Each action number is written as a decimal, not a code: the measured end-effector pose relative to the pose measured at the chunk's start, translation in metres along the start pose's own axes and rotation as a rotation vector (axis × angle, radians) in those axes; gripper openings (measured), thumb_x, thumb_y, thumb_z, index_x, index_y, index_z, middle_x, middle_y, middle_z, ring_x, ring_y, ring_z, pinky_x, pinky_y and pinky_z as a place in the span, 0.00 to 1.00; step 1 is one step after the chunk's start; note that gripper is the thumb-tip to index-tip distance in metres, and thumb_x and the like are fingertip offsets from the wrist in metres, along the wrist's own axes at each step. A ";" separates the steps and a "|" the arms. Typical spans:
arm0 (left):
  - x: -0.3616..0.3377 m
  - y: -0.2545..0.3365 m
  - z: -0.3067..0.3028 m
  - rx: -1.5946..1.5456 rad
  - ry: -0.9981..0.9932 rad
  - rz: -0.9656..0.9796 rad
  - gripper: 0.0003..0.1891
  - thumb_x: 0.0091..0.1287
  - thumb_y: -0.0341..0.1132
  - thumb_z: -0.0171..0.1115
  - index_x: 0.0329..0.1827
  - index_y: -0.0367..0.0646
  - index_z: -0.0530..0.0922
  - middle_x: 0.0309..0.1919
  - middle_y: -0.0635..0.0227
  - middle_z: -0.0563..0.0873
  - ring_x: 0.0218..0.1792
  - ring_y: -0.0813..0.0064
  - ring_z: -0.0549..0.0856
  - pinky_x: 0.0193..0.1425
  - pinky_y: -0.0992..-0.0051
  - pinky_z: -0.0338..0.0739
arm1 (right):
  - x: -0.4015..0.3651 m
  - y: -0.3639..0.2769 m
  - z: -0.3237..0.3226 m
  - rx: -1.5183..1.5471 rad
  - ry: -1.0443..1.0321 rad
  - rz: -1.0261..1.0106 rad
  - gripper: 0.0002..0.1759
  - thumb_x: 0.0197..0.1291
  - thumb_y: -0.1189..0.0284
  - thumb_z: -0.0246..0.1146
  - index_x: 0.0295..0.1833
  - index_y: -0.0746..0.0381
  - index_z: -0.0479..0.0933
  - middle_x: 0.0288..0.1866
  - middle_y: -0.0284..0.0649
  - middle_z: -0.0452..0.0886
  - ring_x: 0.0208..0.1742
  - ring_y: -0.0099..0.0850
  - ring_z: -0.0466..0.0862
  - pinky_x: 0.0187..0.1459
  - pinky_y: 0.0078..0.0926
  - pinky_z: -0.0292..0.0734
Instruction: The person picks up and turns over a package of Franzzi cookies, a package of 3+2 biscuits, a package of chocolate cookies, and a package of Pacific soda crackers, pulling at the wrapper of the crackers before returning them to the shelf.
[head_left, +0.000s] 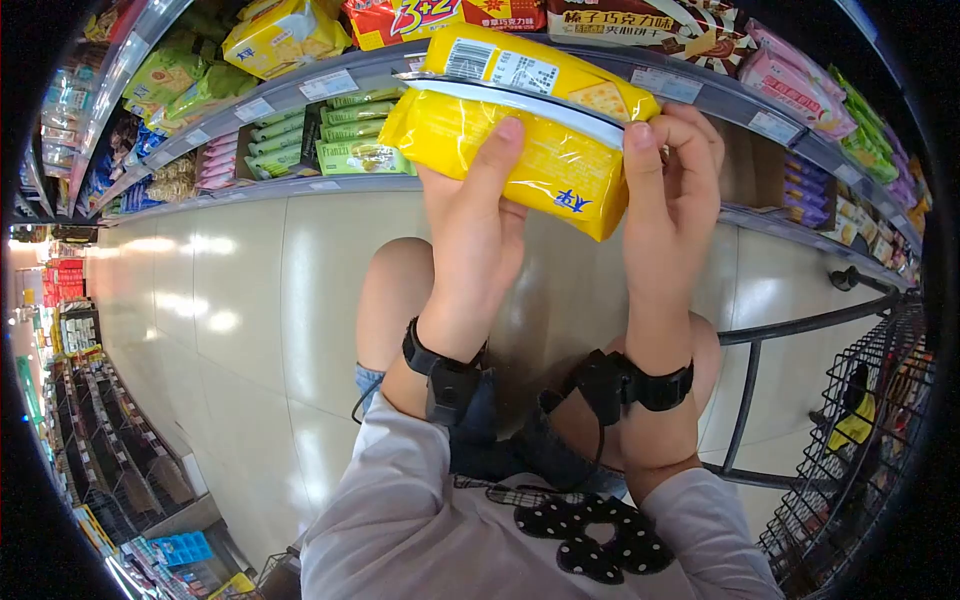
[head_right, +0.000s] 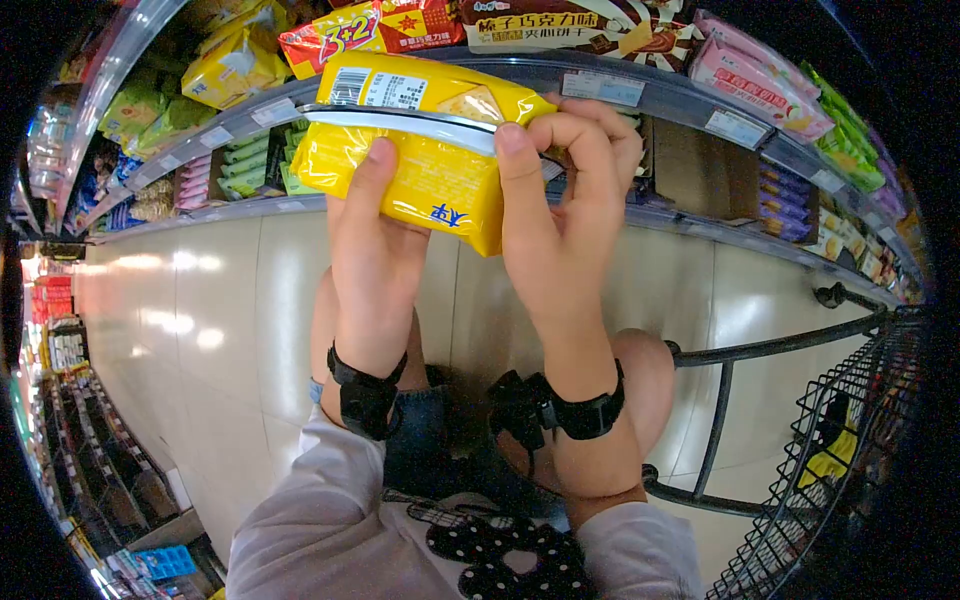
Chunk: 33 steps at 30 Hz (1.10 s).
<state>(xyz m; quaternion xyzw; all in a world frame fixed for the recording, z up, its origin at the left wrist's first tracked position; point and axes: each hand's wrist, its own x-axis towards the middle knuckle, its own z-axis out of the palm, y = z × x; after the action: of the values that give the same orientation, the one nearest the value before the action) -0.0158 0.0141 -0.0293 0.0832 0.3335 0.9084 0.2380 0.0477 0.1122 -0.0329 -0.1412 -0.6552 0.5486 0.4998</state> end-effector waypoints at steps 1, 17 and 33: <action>0.000 -0.002 -0.001 0.016 0.006 0.043 0.27 0.59 0.26 0.58 0.59 0.46 0.56 0.52 0.65 0.71 0.51 0.71 0.75 0.54 0.70 0.73 | 0.000 0.002 0.001 -0.028 0.009 0.005 0.06 0.53 0.74 0.62 0.32 0.63 0.72 0.41 0.40 0.67 0.47 0.28 0.66 0.50 0.22 0.63; -0.002 0.004 -0.007 0.700 -0.457 -0.022 0.50 0.46 0.21 0.65 0.66 0.42 0.38 0.51 0.59 0.71 0.49 0.71 0.74 0.52 0.72 0.70 | 0.016 -0.005 -0.040 0.262 -0.634 0.461 0.51 0.43 0.78 0.69 0.68 0.60 0.43 0.56 0.43 0.66 0.56 0.30 0.68 0.54 0.25 0.66; -0.017 0.000 0.005 1.261 -0.365 0.272 0.37 0.46 0.29 0.64 0.61 0.42 0.56 0.49 0.52 0.73 0.49 0.54 0.76 0.50 0.70 0.71 | 0.018 0.003 -0.022 -0.055 -0.212 0.224 0.09 0.53 0.73 0.62 0.36 0.68 0.73 0.41 0.37 0.75 0.41 0.23 0.73 0.43 0.17 0.67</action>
<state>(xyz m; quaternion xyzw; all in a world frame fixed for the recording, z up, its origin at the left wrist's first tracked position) 0.0003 0.0092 -0.0257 0.3998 0.7416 0.5328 0.0797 0.0564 0.1392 -0.0291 -0.1684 -0.6993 0.5946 0.3593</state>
